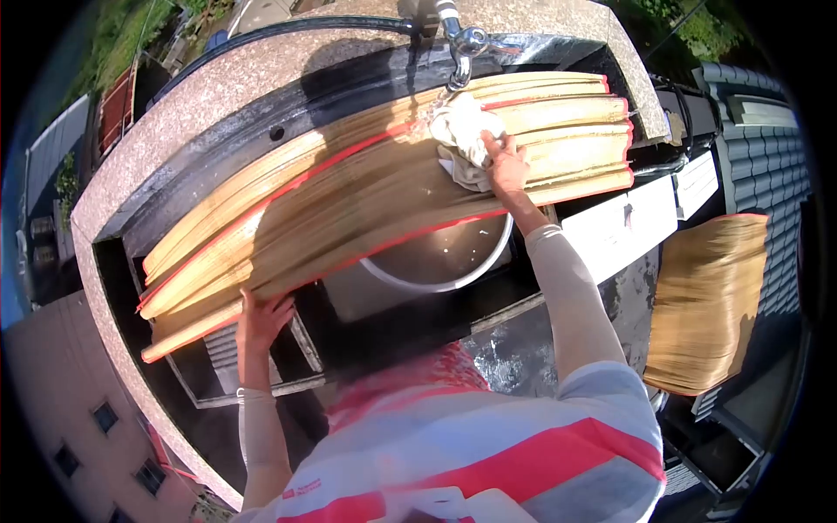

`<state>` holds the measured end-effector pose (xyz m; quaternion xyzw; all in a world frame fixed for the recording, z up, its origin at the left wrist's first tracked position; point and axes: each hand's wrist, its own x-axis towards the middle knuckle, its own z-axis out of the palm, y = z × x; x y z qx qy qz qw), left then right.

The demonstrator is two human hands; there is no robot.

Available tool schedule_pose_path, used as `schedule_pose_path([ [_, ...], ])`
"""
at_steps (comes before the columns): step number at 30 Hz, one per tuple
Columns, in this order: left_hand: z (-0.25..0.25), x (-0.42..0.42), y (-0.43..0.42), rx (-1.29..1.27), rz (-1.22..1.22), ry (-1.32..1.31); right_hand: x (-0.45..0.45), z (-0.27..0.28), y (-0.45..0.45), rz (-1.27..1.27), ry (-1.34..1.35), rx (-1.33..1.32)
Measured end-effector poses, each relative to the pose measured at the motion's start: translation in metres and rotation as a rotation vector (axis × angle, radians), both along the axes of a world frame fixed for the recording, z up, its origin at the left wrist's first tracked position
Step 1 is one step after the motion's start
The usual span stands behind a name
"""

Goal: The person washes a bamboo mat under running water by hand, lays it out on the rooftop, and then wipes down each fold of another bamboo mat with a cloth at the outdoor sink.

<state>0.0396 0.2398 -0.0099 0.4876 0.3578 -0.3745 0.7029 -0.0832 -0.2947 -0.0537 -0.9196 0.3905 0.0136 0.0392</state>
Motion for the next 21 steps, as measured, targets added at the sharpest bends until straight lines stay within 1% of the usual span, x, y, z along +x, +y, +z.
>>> schedule_pose_path([
  [1, 0.008, -0.005, 0.002, 0.130, -0.176, 0.025, 0.006, 0.006, 0.017, -0.003, -0.011, 0.030],
  [2, 0.018, -0.013, 0.006, 0.266, -0.347, 0.057, 0.012, 0.008, 0.039, 0.008, -0.051, 0.138],
  [3, 0.029, -0.023, -0.001, 0.378, -0.491, -0.215, 0.018, 0.006, 0.067, 0.095, -0.133, 0.155],
  [4, 0.033, -0.022, -0.012, 0.480, -0.502, -0.447, 0.026, 0.004, 0.096, 0.185, -0.216, 0.173],
  [5, 0.014, -0.013, -0.012, 0.569, -0.547, -0.788, 0.039, -0.006, 0.119, 0.272, -0.371, 0.248],
  [6, 0.019, -0.001, -0.028, 0.892, -0.617, -1.034, 0.052, -0.015, 0.143, 0.349, -0.528, 0.320],
  [7, 0.009, 0.019, -0.036, 1.019, -0.678, -1.477, 0.066, -0.005, 0.173, 0.331, -0.585, 0.414],
  [8, 0.005, 0.031, -0.045, 1.132, -0.774, -1.504, 0.078, 0.012, 0.205, 0.305, -0.637, 0.507],
  [9, 0.013, 0.038, -0.060, 1.142, -0.822, -1.584, 0.090, 0.026, 0.234, 0.341, -0.756, 0.536],
  [10, 0.019, 0.040, -0.075, 1.185, -0.990, -1.599, 0.099, 0.049, 0.261, 0.395, -0.712, 0.557],
  [11, 0.001, 0.034, -0.064, 1.192, -1.255, -1.547, 0.104, 0.064, 0.285, 0.506, -0.727, 0.573],
  [12, -0.028, 0.019, -0.051, 1.185, -1.516, -1.487, 0.111, 0.072, 0.306, 0.618, -0.741, 0.581],
  [13, -0.054, -0.004, -0.049, 1.182, -1.106, -1.549, 0.124, 0.064, 0.327, 0.819, -0.655, 0.426],
  [14, -0.045, -0.007, -0.049, 1.068, -1.218, -1.223, 0.130, 0.051, 0.344, 1.020, -0.561, 0.290],
  [16, -0.045, -0.010, -0.041, 1.137, -1.408, -1.449, 0.139, 0.035, 0.325, 0.974, -0.560, 0.199],
  [17, -0.045, -0.009, -0.041, 1.169, -1.402, -1.469, 0.147, 0.028, 0.311, 0.947, -0.560, 0.156],
  [19, -0.031, -0.017, -0.048, 1.226, -1.394, -1.487, 0.148, 0.029, 0.256, 0.876, -0.446, -0.045],
  [20, -0.032, -0.018, -0.048, 1.212, -1.379, -1.518, 0.147, 0.020, 0.224, 0.789, -0.307, -0.083],
  [21, -0.034, -0.017, -0.046, 1.201, -1.361, -1.552, 0.143, 0.015, 0.187, 0.651, -0.179, -0.076],
])
